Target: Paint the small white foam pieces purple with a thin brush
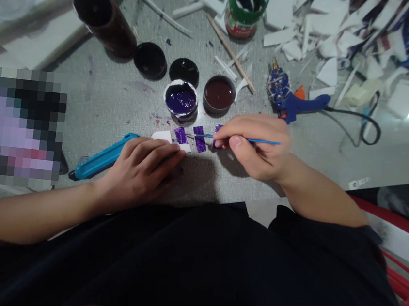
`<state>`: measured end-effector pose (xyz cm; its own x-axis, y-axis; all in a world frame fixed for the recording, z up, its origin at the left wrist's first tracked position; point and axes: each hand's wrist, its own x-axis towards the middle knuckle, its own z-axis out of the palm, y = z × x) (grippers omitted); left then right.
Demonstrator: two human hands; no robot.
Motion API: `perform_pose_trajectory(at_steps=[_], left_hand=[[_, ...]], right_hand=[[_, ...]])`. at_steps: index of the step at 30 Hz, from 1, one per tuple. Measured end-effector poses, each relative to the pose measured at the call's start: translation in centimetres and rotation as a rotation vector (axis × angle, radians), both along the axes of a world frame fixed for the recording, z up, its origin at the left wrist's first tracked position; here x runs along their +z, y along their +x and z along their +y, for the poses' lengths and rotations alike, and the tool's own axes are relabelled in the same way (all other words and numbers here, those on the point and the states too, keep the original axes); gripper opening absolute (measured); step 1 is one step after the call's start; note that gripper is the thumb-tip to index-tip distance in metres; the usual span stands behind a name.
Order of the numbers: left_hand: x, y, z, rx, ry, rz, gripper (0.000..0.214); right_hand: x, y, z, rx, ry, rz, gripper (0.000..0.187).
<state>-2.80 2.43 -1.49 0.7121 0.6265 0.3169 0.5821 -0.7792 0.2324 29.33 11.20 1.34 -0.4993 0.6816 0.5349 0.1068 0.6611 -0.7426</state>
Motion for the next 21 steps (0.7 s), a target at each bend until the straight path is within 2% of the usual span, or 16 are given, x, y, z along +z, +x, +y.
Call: perform_pose_trajectory(at_steps=[7,11,14,19,21], left_hand=[[-0.13,-0.12,-0.07,0.005,-0.068,0.009,0.055],[-0.33,-0.06,-0.11,0.016,-0.051,0.002,0.054],[-0.31,0.02,-0.08,0.014,-0.014,-0.02,0.051],[-0.07,0.09,0.03,0.007,-0.009,-0.008,0.051],[-0.13,0.06,0.0,0.011,-0.005,-0.005,0.049]], right_hand=[[0.44,0.15,0.01,0.05,-0.016,-0.101,0.025],[0.36,-0.11,-0.01,0.0,0.015,-0.047,0.024],[0.23,-0.1,-0.08,-0.015,-0.022,-0.004,0.025],[0.2,0.1,-0.21,0.043,-0.039,-0.059,0.026],[0.22,0.04,-0.24,0.017,-0.036,-0.056,0.025]])
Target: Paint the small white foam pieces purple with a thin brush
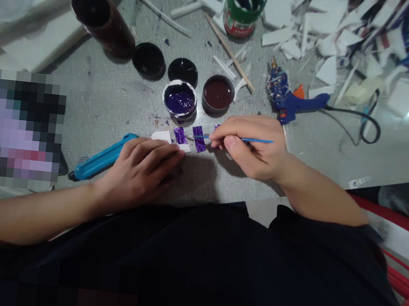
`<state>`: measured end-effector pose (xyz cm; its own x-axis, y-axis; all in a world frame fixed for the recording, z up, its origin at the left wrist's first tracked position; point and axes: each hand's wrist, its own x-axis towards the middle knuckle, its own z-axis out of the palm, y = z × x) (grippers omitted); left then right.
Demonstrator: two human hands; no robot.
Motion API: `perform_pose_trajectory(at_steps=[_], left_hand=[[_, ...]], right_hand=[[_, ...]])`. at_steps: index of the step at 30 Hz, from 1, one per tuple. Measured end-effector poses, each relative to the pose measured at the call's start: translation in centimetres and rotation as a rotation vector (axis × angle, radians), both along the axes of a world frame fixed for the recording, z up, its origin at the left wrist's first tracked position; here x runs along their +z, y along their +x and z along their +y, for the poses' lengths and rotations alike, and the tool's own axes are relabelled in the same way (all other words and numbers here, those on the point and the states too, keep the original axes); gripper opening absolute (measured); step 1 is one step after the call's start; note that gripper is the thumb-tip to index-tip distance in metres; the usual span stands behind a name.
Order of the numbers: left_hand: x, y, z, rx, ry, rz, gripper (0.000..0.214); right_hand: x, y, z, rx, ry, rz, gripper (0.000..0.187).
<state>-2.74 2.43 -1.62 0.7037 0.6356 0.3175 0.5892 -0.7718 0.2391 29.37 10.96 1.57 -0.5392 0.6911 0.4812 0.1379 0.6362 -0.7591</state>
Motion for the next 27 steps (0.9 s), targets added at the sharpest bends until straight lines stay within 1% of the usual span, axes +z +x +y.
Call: perform_pose_trajectory(at_steps=[3,6,9,11,16,21,24,27], left_hand=[[-0.23,-0.1,-0.11,0.003,-0.04,-0.002,0.055],[-0.34,-0.17,-0.17,0.002,-0.078,-0.011,0.062],[-0.19,-0.16,-0.11,-0.003,-0.034,-0.014,0.055],[-0.08,-0.12,-0.05,-0.006,-0.006,-0.018,0.051],[-0.15,-0.15,-0.13,0.005,-0.064,-0.007,0.058],[-0.21,-0.31,-0.14,-0.007,-0.086,-0.003,0.06],[-0.19,-0.33,-0.1,-0.008,-0.106,-0.007,0.062],[-0.23,-0.29,-0.12,-0.005,-0.104,-0.006,0.061]], right_hand=[[0.05,-0.15,0.03,-0.053,-0.014,0.03,0.024],[0.16,-0.18,0.11,-0.028,-0.018,0.04,0.022],[0.28,-0.08,0.09,0.01,0.0,-0.014,0.023],[0.3,-0.03,0.03,0.0,0.011,-0.051,0.024],[0.22,-0.12,0.13,-0.03,0.022,0.003,0.028],[0.43,-0.11,0.2,0.034,0.035,-0.059,0.026],[0.39,0.02,0.06,0.006,0.027,-0.065,0.028],[0.21,0.02,0.02,-0.013,0.01,-0.014,0.029]])
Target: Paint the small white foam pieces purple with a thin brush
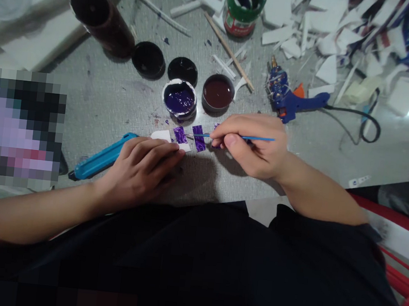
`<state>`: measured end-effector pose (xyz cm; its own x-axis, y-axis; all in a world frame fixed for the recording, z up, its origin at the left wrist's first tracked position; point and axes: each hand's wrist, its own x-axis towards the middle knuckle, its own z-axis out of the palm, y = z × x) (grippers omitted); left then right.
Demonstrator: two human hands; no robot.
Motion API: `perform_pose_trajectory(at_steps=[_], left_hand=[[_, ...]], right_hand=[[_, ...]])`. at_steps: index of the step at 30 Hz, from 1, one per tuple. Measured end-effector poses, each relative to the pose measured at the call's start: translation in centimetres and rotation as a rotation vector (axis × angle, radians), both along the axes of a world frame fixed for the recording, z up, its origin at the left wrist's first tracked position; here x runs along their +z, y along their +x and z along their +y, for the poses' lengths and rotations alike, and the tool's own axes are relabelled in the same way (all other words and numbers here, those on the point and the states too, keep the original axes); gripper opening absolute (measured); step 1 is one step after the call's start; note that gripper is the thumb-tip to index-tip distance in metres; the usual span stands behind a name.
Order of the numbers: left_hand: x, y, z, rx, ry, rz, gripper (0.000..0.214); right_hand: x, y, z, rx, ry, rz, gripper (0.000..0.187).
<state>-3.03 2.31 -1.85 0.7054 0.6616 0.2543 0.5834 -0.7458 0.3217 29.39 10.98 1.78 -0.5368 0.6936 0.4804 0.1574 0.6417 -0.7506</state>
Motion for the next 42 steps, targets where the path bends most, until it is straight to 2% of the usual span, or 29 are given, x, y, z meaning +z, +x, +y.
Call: perform_pose_trajectory(at_steps=[6,13,24,29,36,42], left_hand=[[0.1,0.2,0.0,0.002,0.096,-0.006,0.05],[0.4,0.4,0.2,0.001,0.134,-0.005,0.046],[0.5,0.5,0.2,-0.002,0.142,0.016,0.044],[0.1,0.3,0.0,0.016,0.079,0.023,0.05],[0.5,0.5,0.2,0.012,0.16,0.023,0.042],[0.3,0.4,0.0,0.02,0.113,0.037,0.049]], right_hand=[[0.0,-0.2,0.1,0.032,0.016,-0.044,0.025],[0.3,-0.2,0.0,0.006,0.018,-0.037,0.022],[0.5,0.0,-0.1,0.042,0.021,-0.117,0.021],[0.5,0.3,-0.1,0.063,0.063,-0.212,0.021],[0.3,0.5,-0.2,0.062,0.133,-0.289,0.019],[-0.5,0.5,0.0,0.088,0.274,-0.328,0.016]])
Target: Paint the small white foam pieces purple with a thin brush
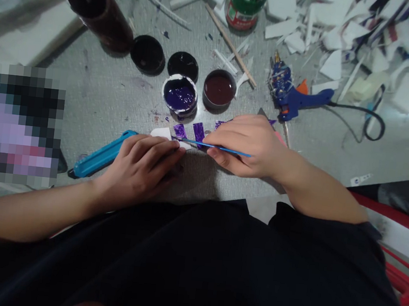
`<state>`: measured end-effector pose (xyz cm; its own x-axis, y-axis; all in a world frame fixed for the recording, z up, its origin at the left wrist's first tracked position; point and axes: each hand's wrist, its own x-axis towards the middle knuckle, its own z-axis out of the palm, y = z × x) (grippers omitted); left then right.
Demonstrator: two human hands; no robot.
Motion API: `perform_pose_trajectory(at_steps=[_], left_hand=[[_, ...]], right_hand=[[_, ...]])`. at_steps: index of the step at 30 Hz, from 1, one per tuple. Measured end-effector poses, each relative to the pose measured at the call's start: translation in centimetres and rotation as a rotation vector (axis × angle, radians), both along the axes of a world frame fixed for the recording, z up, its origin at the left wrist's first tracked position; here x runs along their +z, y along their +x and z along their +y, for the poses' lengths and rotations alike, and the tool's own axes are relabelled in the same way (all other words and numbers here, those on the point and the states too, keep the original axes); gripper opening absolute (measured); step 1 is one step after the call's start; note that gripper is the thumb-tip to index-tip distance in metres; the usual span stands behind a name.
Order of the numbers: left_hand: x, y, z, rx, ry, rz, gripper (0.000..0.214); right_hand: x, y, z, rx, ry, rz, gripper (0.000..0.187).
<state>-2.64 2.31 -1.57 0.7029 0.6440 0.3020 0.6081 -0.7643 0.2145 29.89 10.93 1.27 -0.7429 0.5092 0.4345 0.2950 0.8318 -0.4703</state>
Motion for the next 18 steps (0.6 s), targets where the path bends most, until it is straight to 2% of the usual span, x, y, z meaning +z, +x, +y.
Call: perform_pose_trajectory(at_steps=[4,12,18], left_hand=[[-0.06,-0.13,-0.08,-0.005,-0.039,0.003,0.055],[0.11,0.01,0.11,-0.017,0.003,-0.015,0.05],[0.31,0.14,0.21,-0.014,0.037,-0.003,0.042]], right_hand=[[-0.19,-0.03,-0.06,-0.006,-0.024,0.014,0.017],[0.01,0.07,0.03,0.006,-0.047,0.02,0.012],[-0.12,-0.02,0.0,-0.002,-0.001,0.008,0.016]])
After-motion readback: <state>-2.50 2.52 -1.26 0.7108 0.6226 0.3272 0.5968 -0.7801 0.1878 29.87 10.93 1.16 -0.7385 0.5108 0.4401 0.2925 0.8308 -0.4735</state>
